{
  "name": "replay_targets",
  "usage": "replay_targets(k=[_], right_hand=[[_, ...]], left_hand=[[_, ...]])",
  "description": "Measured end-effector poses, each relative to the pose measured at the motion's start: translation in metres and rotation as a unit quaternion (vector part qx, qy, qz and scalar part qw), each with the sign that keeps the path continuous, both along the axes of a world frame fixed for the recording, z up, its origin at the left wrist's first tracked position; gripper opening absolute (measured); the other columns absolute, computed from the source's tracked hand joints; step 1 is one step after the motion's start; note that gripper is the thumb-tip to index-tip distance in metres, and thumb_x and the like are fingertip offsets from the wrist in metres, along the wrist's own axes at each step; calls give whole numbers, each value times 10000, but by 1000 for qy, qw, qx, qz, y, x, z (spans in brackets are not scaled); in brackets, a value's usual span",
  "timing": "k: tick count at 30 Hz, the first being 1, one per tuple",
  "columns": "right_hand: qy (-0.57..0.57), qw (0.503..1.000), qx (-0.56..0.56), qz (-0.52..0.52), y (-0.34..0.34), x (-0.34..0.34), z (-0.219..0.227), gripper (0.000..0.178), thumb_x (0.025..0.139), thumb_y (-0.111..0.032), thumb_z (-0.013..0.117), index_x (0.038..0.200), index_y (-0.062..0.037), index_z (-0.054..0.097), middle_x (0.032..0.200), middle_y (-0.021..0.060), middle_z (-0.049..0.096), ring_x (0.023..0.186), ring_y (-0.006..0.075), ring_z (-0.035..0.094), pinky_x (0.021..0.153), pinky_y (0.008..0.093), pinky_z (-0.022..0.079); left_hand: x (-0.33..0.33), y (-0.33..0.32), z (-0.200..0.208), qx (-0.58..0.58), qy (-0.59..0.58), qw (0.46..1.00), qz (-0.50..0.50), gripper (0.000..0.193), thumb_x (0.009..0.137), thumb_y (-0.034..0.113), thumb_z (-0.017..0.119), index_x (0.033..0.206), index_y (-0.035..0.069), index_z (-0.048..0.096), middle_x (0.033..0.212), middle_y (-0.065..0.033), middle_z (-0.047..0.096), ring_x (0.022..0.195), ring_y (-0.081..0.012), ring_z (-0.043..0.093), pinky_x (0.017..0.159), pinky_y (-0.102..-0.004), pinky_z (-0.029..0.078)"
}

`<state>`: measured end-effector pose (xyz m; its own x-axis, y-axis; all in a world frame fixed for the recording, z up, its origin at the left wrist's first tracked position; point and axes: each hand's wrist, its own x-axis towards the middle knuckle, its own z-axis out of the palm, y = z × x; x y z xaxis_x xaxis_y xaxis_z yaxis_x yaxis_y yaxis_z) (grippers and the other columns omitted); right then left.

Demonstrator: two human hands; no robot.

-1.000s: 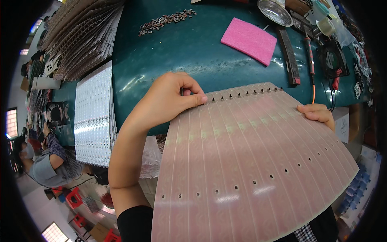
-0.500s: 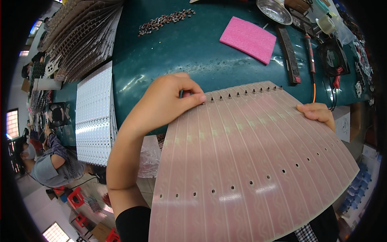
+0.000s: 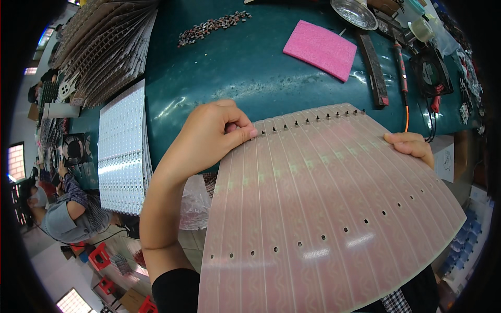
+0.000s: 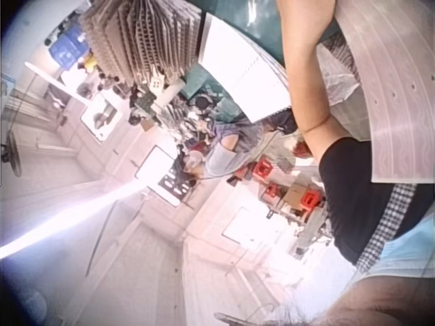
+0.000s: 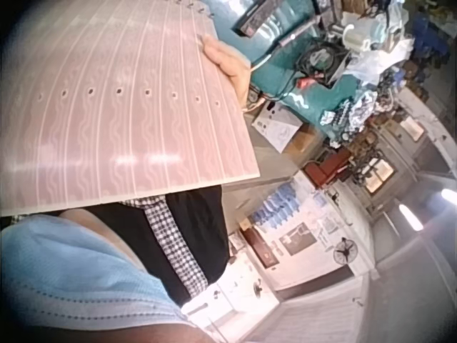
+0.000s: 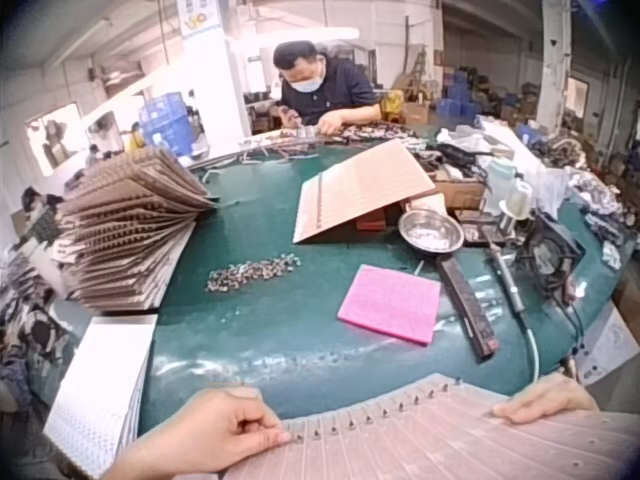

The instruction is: The person inserts small metal components into the edges of circuit board strips by hand. The person then flips the board over and solders contacts on the LED strips using a soldering iron and solder wire.

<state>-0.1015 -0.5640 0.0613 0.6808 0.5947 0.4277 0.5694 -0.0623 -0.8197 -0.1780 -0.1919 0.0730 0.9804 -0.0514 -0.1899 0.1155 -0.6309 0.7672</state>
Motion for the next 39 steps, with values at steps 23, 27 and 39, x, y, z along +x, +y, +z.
replay_targets(k=[23, 27, 39], right_hand=[[15, 1000, -3, -19, 9, 0, 10, 224, 909, -153, 717, 1052, -8, 623, 1107, 186, 685, 1036, 263, 641, 917, 365, 503], [34, 999, 10, -33, 13, -3, 12, 209, 909, -140, 716, 1048, -11, 629, 1090, 182, 685, 1032, 261, 644, 911, 363, 505], [-208, 970, -119, -29, 19, 43, 7, 332, 865, -305, 718, 1072, -45, 707, 1032, 103, 723, 1022, 246, 643, 888, 367, 433]], left_hand=[[-91, 8, 18, -2, -190, 965, 183, 341, 762, -76, 675, 1075, 31, 760, 981, -41, 606, 577, -29, 313, 544, -200, 266], [-107, -25, -6, -29, -265, 942, 205, 327, 721, -39, 756, 1041, 28, 754, 1129, -106, 667, 531, 10, 234, 499, -166, 191], [-106, 13, -29, 86, -270, 959, 7, 468, 828, 70, 759, 1263, 7, 598, 1222, -176, 656, 1127, -326, 630, 973, -389, 497]])
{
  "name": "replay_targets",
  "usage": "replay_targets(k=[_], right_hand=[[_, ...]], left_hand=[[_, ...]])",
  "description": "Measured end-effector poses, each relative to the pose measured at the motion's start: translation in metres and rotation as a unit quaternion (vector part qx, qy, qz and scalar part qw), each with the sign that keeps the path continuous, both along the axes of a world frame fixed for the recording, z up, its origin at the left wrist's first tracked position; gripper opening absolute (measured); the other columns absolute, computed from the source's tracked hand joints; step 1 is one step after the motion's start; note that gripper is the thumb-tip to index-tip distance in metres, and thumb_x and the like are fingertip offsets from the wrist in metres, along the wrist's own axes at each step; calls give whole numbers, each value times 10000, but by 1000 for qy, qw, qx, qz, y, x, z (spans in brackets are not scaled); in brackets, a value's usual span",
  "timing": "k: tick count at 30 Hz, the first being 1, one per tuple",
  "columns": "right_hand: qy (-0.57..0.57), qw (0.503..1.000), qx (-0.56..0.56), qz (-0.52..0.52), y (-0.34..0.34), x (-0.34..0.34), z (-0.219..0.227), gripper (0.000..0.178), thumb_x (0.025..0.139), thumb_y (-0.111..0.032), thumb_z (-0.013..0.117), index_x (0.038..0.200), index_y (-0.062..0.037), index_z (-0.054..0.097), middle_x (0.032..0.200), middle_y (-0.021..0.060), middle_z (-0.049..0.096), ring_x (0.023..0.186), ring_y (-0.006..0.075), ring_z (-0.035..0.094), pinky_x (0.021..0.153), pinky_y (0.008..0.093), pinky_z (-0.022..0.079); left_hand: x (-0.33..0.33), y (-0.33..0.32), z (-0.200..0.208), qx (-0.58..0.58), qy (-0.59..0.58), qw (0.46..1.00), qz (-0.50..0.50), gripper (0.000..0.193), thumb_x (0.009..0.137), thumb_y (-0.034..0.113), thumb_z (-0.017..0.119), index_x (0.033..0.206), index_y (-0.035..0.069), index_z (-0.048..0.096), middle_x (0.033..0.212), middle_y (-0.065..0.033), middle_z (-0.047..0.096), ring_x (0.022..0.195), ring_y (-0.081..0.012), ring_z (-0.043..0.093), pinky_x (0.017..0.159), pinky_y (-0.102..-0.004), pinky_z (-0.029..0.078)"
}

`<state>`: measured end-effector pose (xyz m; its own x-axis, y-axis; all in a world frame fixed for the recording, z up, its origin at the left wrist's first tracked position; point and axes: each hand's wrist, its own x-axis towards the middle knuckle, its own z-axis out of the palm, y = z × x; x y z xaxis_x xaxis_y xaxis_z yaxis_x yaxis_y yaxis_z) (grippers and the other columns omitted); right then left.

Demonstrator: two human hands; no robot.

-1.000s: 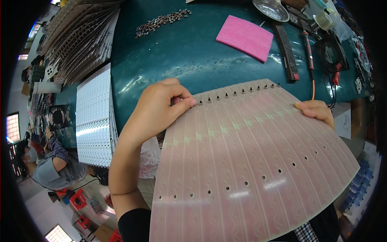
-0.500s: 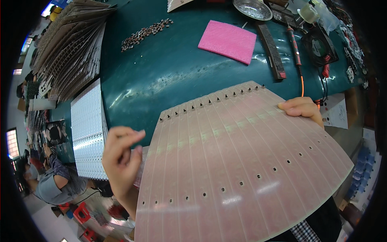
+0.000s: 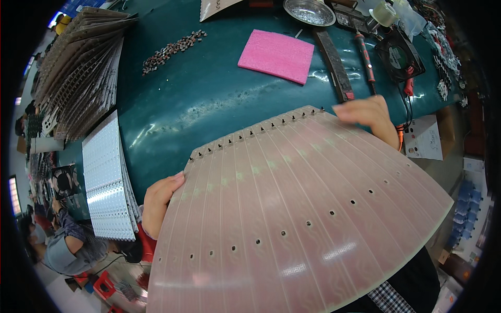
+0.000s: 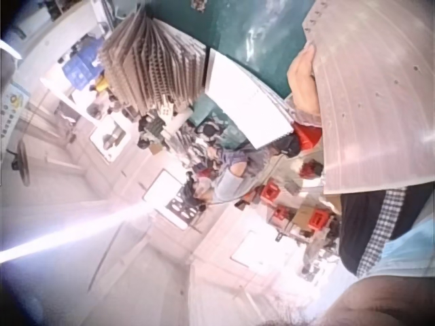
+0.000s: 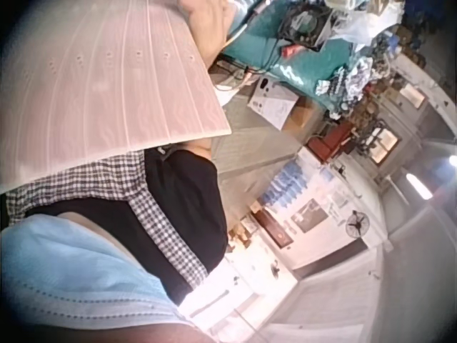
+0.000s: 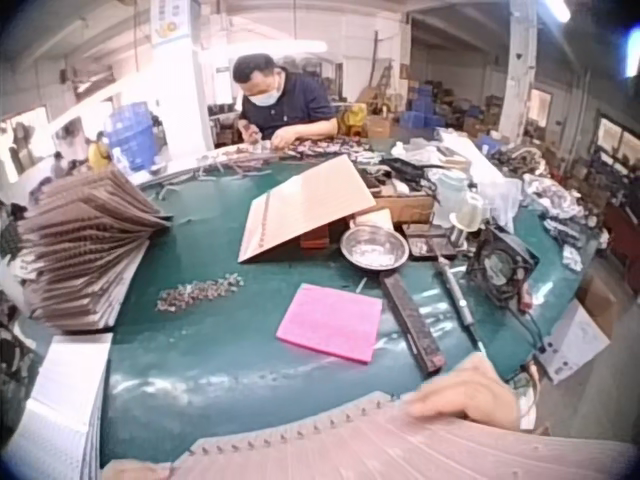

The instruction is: The person inserts small metal components into the edges of circuit board strips by hand. The person then flips the board over and solders contacts on the LED strips using a soldering iron and solder wire.

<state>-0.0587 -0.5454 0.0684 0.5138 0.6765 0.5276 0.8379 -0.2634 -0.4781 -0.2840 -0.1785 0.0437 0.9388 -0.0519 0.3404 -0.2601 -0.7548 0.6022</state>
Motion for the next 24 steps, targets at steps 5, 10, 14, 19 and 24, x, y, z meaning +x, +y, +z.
replay_targets(k=[5, 10, 14, 19, 24], right_hand=[[158, 987, -27, -6, 27, 10, -16, 494, 811, -323, 750, 1262, -134, 674, 1163, -2, 736, 1288, 251, 471, 1063, 404, 368], [168, 985, -46, 13, 31, 17, -15, 493, 793, -261, 769, 1264, -148, 679, 1156, -2, 739, 1292, 233, 480, 1076, 408, 350], [224, 974, 4, 15, 30, 17, -23, 490, 764, -119, 783, 1245, -148, 697, 1077, -6, 755, 1237, 220, 531, 1061, 407, 346], [154, 988, -3, -2, 22, 20, -32, 490, 731, -93, 809, 1209, -139, 712, 991, -3, 760, 1197, 220, 559, 1018, 399, 364], [157, 987, 17, -17, 19, 14, -32, 490, 708, -109, 818, 1186, -123, 715, 964, -8, 761, 1188, 221, 564, 997, 385, 369]], left_hand=[[2, 10, 3, 26, 25, 999, -25, 460, 822, 61, 755, 1255, 27, 603, 1219, -167, 657, 1119, -325, 630, 975, -398, 494], [3, 5, 9, 29, 47, 998, -17, 453, 817, 37, 747, 1247, 39, 604, 1210, -159, 657, 1128, -322, 625, 985, -401, 485], [-2, 2, 14, 26, 62, 998, -2, 459, 811, 28, 752, 1245, 50, 607, 1212, -156, 652, 1126, -324, 627, 984, -397, 485], [0, 2, 6, 15, 55, 998, 12, 468, 800, 11, 760, 1240, 58, 606, 1184, -151, 653, 1116, -326, 633, 978, -400, 488], [-2, -2, 12, 25, 56, 998, 20, 459, 803, -12, 751, 1231, 67, 606, 1159, -143, 658, 1111, -321, 636, 972, -400, 492]])
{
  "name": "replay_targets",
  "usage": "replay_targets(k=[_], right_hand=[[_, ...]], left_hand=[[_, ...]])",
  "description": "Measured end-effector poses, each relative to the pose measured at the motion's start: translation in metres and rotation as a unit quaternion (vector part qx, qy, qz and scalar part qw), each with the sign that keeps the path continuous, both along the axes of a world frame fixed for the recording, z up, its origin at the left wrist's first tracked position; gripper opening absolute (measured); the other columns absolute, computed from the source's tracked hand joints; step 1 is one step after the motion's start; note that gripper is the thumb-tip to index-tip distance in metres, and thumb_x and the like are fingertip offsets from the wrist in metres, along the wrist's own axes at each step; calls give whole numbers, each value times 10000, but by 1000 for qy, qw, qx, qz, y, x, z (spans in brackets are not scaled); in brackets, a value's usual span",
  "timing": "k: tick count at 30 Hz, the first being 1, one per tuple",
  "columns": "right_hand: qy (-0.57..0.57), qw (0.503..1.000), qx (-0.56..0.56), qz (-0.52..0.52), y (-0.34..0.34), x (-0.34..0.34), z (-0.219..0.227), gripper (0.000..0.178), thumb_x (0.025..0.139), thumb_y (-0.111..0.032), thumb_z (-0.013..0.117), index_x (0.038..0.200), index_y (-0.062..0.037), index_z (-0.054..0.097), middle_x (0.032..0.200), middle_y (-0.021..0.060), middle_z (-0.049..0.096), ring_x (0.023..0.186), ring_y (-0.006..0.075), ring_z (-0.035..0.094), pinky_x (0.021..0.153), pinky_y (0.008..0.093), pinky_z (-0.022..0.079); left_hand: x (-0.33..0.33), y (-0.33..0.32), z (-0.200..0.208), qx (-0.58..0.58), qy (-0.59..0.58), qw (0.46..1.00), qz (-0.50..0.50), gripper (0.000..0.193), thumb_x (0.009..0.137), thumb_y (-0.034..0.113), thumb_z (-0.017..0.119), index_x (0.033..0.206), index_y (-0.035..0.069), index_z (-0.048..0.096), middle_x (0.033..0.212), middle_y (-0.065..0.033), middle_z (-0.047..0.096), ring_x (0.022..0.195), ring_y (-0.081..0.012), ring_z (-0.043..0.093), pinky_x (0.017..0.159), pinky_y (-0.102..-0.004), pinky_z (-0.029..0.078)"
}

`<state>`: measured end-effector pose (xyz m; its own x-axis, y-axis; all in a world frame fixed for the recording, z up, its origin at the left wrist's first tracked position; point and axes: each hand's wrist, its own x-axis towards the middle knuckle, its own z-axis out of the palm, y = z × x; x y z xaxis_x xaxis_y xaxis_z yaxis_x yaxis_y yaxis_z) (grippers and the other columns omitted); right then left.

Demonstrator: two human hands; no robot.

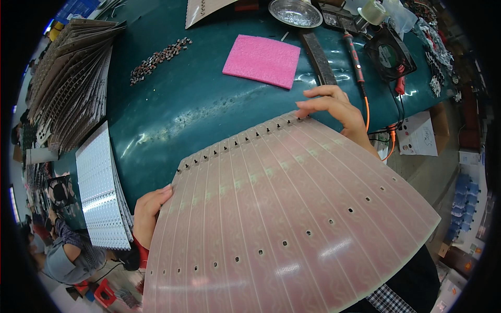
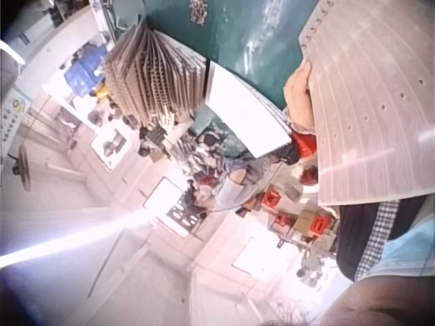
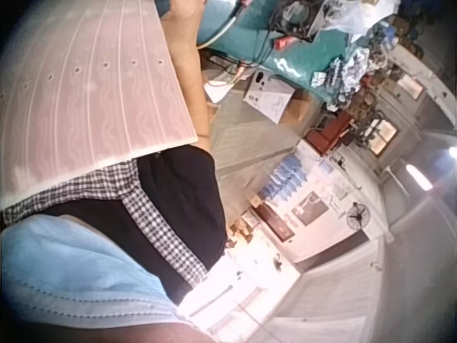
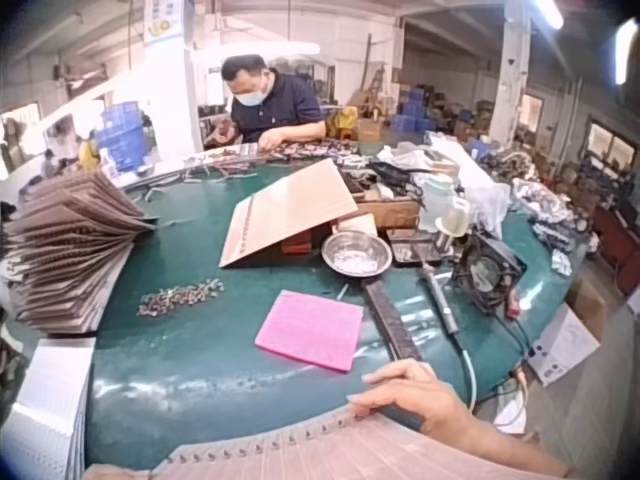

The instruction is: The person inserts small metal components into the edges of circuit board strips by hand. The person then flips the board over and solders contacts on the LED strips using a soldering iron and solder wire.

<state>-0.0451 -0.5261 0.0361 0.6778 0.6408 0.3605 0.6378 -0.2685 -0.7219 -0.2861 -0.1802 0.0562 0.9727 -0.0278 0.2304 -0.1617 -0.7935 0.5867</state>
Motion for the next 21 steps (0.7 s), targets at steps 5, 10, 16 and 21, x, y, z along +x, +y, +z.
replay_targets(k=[5, 10, 16, 21], right_hand=[[-19, 1000, 8, 4, -2, 5, -10, 407, 742, -51, 751, 1143, -115, 731, 924, -18, 766, 1162, 220, 578, 983, 358, 374], [-45, 999, -14, 8, -4, 6, -7, 394, 748, -39, 732, 1135, -114, 733, 915, -21, 765, 1152, 223, 583, 980, 355, 378], [-83, 996, -9, -11, 3, 5, -4, 408, 746, -74, 775, 1147, -117, 719, 960, -12, 760, 1147, 225, 591, 967, 357, 390], [-82, 996, -16, -40, -6, 0, -2, 421, 735, -76, 810, 1143, -111, 713, 952, -13, 763, 1137, 214, 599, 955, 347, 391]], left_hand=[[-2, -3, -1, -2, 1, 1000, 13, 458, 806, -14, 745, 1232, 79, 604, 1177, -147, 661, 1112, -316, 632, 973, -395, 495], [-2, -2, 0, 5, 2, 1000, 4, 464, 807, -13, 741, 1239, 77, 598, 1212, -153, 658, 1112, -313, 628, 977, -393, 494], [-3, -2, 0, 3, 14, 1000, 9, 465, 806, -8, 740, 1239, 78, 594, 1217, -147, 658, 1118, -315, 627, 982, -398, 493], [-1, 2, 0, 4, 4, 1000, -16, 483, 804, -15, 740, 1252, 80, 586, 1197, -145, 653, 1123, -316, 627, 978, -396, 495]])
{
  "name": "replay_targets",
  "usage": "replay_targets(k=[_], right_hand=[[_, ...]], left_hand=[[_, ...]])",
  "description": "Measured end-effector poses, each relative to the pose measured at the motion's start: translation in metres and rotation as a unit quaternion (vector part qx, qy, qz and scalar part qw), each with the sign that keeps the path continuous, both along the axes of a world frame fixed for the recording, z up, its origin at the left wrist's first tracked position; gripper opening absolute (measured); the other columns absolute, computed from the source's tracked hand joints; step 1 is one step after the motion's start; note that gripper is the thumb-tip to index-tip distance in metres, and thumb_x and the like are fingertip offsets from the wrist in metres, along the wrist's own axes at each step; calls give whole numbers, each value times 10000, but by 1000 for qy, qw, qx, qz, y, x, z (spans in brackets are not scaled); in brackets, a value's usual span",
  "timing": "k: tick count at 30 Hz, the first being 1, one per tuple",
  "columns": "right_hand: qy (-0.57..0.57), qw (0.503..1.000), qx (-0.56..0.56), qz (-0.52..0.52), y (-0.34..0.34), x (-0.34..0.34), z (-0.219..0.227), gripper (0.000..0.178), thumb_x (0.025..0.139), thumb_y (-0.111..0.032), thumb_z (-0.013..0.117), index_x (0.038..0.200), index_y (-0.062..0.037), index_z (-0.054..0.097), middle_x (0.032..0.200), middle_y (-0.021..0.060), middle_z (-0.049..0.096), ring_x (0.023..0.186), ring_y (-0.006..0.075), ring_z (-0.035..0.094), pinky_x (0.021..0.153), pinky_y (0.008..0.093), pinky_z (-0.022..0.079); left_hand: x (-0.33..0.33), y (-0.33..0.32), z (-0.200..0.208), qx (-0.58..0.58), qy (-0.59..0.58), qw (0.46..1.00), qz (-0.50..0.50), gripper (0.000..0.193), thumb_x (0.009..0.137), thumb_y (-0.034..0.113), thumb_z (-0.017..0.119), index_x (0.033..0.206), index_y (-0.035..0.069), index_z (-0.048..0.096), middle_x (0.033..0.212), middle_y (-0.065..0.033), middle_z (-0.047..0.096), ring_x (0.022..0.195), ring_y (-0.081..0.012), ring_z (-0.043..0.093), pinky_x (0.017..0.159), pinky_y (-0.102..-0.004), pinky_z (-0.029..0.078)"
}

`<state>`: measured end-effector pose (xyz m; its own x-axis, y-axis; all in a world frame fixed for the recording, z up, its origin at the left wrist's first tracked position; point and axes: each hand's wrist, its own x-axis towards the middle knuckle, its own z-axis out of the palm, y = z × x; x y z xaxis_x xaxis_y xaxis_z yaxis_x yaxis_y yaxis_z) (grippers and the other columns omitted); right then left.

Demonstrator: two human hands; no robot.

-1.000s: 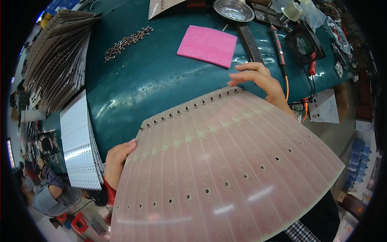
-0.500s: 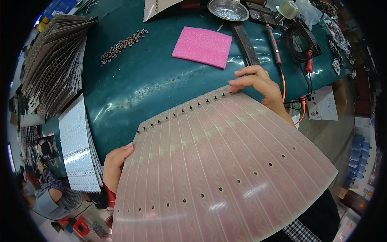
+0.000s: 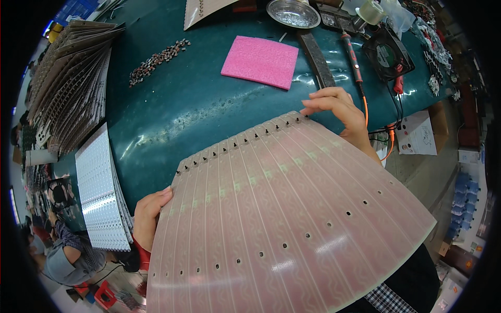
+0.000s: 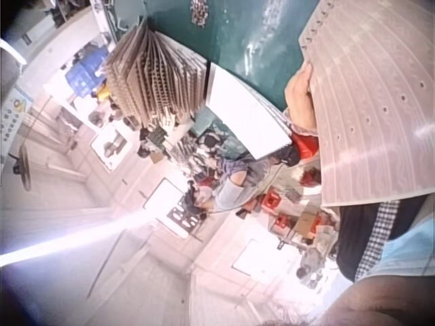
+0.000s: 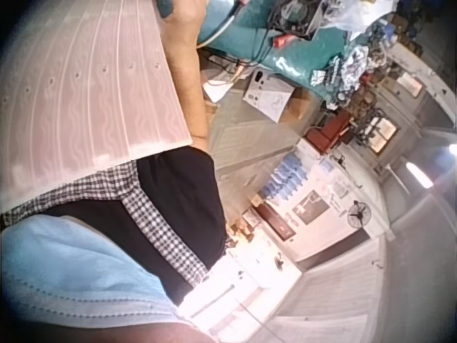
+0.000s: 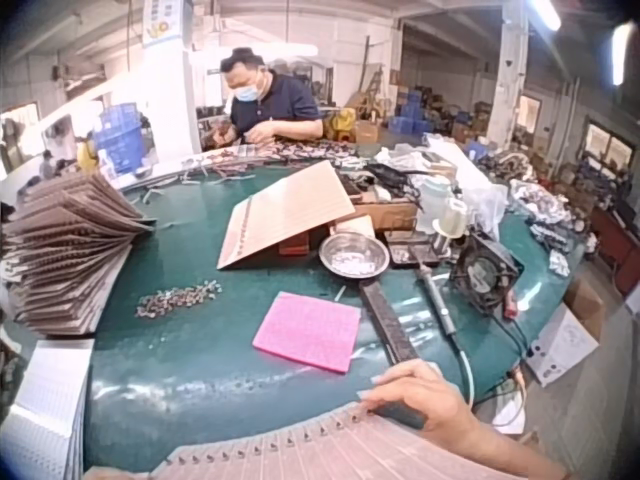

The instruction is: The person inserts small metal components into the edges of circuit board strips by hand. The person then flips the board over and solders contacts on the LED strips using a soldering iron and solder wire.

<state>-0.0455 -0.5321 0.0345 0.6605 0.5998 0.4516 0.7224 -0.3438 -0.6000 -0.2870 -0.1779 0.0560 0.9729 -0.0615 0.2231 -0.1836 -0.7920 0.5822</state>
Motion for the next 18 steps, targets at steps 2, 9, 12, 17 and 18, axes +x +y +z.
replay_targets(k=[2, 9, 12, 17, 18], right_hand=[[15, 1000, 12, 2, -1, 2, -5, 412, 726, -50, 806, 1124, -104, 716, 931, -13, 767, 1114, 195, 609, 945, 337, 392], [-27, 1000, -4, 2, -1, 3, 0, 424, 685, 16, 801, 1085, -98, 725, 916, -2, 766, 1030, 191, 640, 928, 330, 402], [-11, 1000, 10, 9, -2, 3, -1, 440, 667, 45, 799, 1078, -92, 722, 915, 2, 759, 983, 196, 653, 914, 338, 416], [-8, 1000, -7, 28, -3, 5, 4, 436, 670, 72, 789, 1070, -85, 718, 911, 9, 747, 957, 191, 662, 909, 345, 423], [-9, 1000, -7, 28, -4, 5, 4, 436, 670, 72, 789, 1070, -85, 718, 911, 9, 747, 957, 191, 662, 909, 345, 423]], left_hand=[[-1, -1, -1, -6, 2, 1000, 7, 483, 803, -18, 740, 1250, 80, 586, 1194, -145, 652, 1123, -316, 627, 978, -395, 495], [-1, -2, 0, -3, 6, 1000, 11, 487, 803, -24, 737, 1254, 82, 584, 1200, -144, 650, 1121, -316, 625, 982, -394, 492], [-2, -2, 0, 3, 5, 1000, 8, 487, 804, -22, 736, 1255, 82, 583, 1215, -147, 649, 1117, -316, 625, 986, -395, 489], [-1, -1, 0, 8, 9, 1000, 8, 485, 803, -18, 736, 1253, 79, 583, 1224, -152, 652, 1115, -317, 626, 985, -397, 488], [-1, 0, 0, 11, 11, 1000, 3, 484, 803, -17, 737, 1252, 78, 583, 1224, -153, 654, 1114, -317, 626, 983, -398, 489]])
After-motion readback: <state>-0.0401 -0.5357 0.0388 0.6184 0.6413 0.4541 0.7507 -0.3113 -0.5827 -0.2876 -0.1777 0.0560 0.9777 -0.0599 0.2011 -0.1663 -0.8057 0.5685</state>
